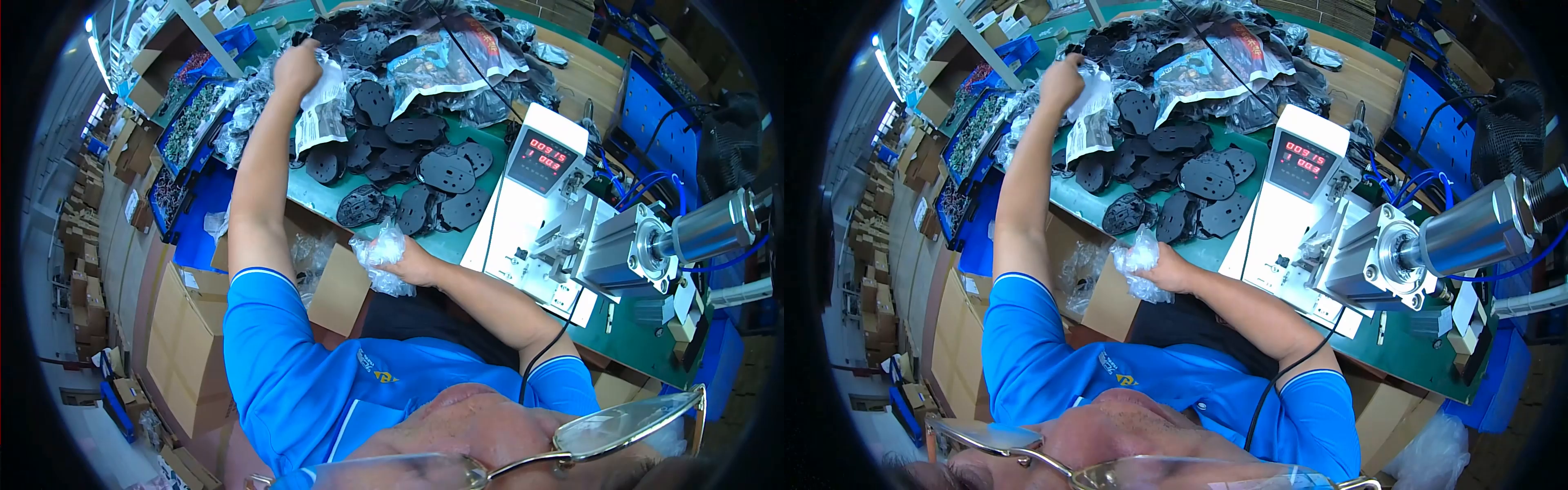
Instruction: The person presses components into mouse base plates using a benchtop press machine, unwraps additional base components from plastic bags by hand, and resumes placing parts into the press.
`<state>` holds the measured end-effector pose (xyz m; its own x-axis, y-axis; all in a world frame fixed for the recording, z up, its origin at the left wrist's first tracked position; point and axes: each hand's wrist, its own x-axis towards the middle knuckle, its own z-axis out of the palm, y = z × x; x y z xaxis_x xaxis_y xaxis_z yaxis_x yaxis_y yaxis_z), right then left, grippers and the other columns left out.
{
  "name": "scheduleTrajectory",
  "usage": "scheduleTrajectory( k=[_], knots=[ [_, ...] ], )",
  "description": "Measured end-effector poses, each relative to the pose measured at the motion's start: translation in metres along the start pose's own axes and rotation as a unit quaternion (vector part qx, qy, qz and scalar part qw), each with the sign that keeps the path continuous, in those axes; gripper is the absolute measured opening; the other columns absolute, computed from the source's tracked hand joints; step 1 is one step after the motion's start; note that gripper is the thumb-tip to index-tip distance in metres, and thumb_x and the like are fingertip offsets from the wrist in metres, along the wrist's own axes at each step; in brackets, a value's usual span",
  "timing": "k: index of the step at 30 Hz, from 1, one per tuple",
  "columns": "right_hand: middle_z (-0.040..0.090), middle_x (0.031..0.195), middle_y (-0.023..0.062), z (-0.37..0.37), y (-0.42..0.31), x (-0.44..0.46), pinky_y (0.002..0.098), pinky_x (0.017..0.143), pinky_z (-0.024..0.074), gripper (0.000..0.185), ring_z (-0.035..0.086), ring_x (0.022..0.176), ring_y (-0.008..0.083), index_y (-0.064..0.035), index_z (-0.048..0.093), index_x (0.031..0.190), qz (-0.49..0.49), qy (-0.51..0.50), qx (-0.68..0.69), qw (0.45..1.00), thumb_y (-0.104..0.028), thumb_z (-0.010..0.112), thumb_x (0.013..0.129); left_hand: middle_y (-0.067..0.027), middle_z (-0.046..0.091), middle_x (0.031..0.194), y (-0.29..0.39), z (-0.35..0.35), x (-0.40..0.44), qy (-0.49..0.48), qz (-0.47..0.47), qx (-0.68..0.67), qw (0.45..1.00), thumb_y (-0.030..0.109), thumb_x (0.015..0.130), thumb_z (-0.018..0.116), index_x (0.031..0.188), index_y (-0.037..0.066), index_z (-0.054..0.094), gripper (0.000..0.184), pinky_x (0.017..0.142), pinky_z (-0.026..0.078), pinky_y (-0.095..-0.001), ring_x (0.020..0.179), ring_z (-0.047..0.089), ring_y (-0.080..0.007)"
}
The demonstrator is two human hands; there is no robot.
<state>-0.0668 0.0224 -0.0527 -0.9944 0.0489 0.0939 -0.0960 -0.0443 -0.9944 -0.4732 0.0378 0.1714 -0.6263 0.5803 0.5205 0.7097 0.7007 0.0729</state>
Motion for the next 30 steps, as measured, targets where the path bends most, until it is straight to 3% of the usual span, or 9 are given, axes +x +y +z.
scheduleTrajectory(
  k=[3,7,13,16,18,21,24,25,30],
  knots=[
    [0.081,0.112,0.0130,-0.002,0.004,0.000,0.0421,0.097,0.0601,0.032,0.077,0.104,0.0256,-0.0025,0.075,0.126,-0.015,-0.009,-0.017,1.000,-0.011,0.083,0.097,-0.0274,0.081,0.126,-0.012,0.061,0.013,-0.144,0.123,0.003,0.982,0.017,0.096,0.072,0.145,0.017,0.077,0.048,0.107,0.060,-0.0554,0.119,0.077,-0.0473],
    [0.081,0.112,0.0144,0.000,0.002,-0.002,0.0424,0.097,0.0597,0.033,0.078,0.105,0.0269,-0.0023,0.075,0.127,-0.013,0.004,-0.025,1.000,-0.010,0.082,0.096,-0.0288,0.079,0.131,0.008,0.089,0.013,-0.188,0.106,-0.022,0.976,0.018,0.093,0.078,0.148,0.013,0.075,0.055,0.111,0.059,-0.0531,0.126,0.075,-0.0463],
    [0.081,0.113,0.0147,-0.003,0.003,-0.002,0.0424,0.098,0.0593,0.033,0.077,0.106,0.0272,-0.0027,0.075,0.128,-0.015,-0.001,-0.031,0.999,-0.010,0.082,0.096,-0.0224,0.081,0.129,0.012,0.120,0.034,-0.274,0.135,-0.077,0.949,0.022,0.095,0.080,0.120,0.008,0.086,0.030,0.106,0.061,-0.0499,0.117,0.079,-0.0420],
    [0.081,0.113,0.0143,-0.004,0.001,-0.001,0.0422,0.098,0.0593,0.033,0.077,0.106,0.0265,-0.0027,0.075,0.127,-0.014,-0.003,-0.034,0.999,-0.011,0.082,0.096,-0.0222,0.082,0.113,0.026,0.110,0.029,-0.197,0.133,-0.097,0.967,0.018,0.096,0.076,0.117,0.005,0.082,0.025,0.094,0.062,-0.0505,0.105,0.080,-0.0435],
    [0.081,0.113,0.0142,-0.003,0.001,-0.001,0.0420,0.098,0.0593,0.033,0.077,0.106,0.0262,-0.0027,0.075,0.127,-0.015,-0.006,-0.033,0.999,-0.011,0.082,0.096,-0.0222,0.082,0.111,0.035,0.103,0.025,0.006,0.087,-0.186,0.979,0.022,0.103,0.072,0.113,0.007,0.077,0.019,0.094,0.061,-0.0560,0.107,0.078,-0.0465],
    [0.081,0.113,0.0139,0.000,0.002,-0.003,0.0421,0.098,0.0594,0.033,0.077,0.106,0.0257,-0.0027,0.075,0.127,-0.005,0.005,-0.007,1.000,-0.012,0.082,0.097,-0.0223,0.081,0.109,0.047,0.070,0.023,0.170,0.071,-0.276,0.943,0.022,0.107,0.068,0.118,0.009,0.074,0.018,0.093,0.060,-0.0565,0.107,0.077,-0.0471],
    [0.081,0.113,0.0130,-0.001,0.000,-0.003,0.0418,0.098,0.0595,0.033,0.077,0.107,0.0246,-0.0028,0.075,0.128,-0.004,0.005,0.014,1.000,-0.012,0.083,0.097,-0.0204,0.082,0.107,0.045,0.036,0.026,0.253,0.059,-0.294,0.920,0.024,0.109,0.067,0.118,0.009,0.074,0.019,0.091,0.061,-0.0534,0.102,0.079,-0.0453],
    [0.081,0.114,0.0128,-0.001,-0.003,-0.003,0.0414,0.099,0.0595,0.033,0.076,0.107,0.0239,-0.0030,0.075,0.128,0.007,0.003,0.006,1.000,-0.012,0.083,0.097,-0.0175,0.083,0.106,0.043,0.023,0.026,0.252,0.047,-0.300,0.919,0.021,0.110,0.070,0.120,0.003,0.077,0.022,0.091,0.061,-0.0428,0.096,0.080,-0.0323],
    [0.080,0.118,0.0124,-0.002,-0.004,-0.003,0.0405,0.100,0.0594,0.034,0.076,0.109,0.0228,-0.0035,0.075,0.129,-0.002,-0.001,-0.013,1.000,-0.011,0.083,0.098,-0.0171,0.082,0.106,0.023,-0.020,0.012,0.221,0.003,-0.281,0.934,0.037,0.106,0.078,0.124,0.004,0.081,0.038,0.091,0.060,-0.0430,0.099,0.079,-0.0293]
  ],
)
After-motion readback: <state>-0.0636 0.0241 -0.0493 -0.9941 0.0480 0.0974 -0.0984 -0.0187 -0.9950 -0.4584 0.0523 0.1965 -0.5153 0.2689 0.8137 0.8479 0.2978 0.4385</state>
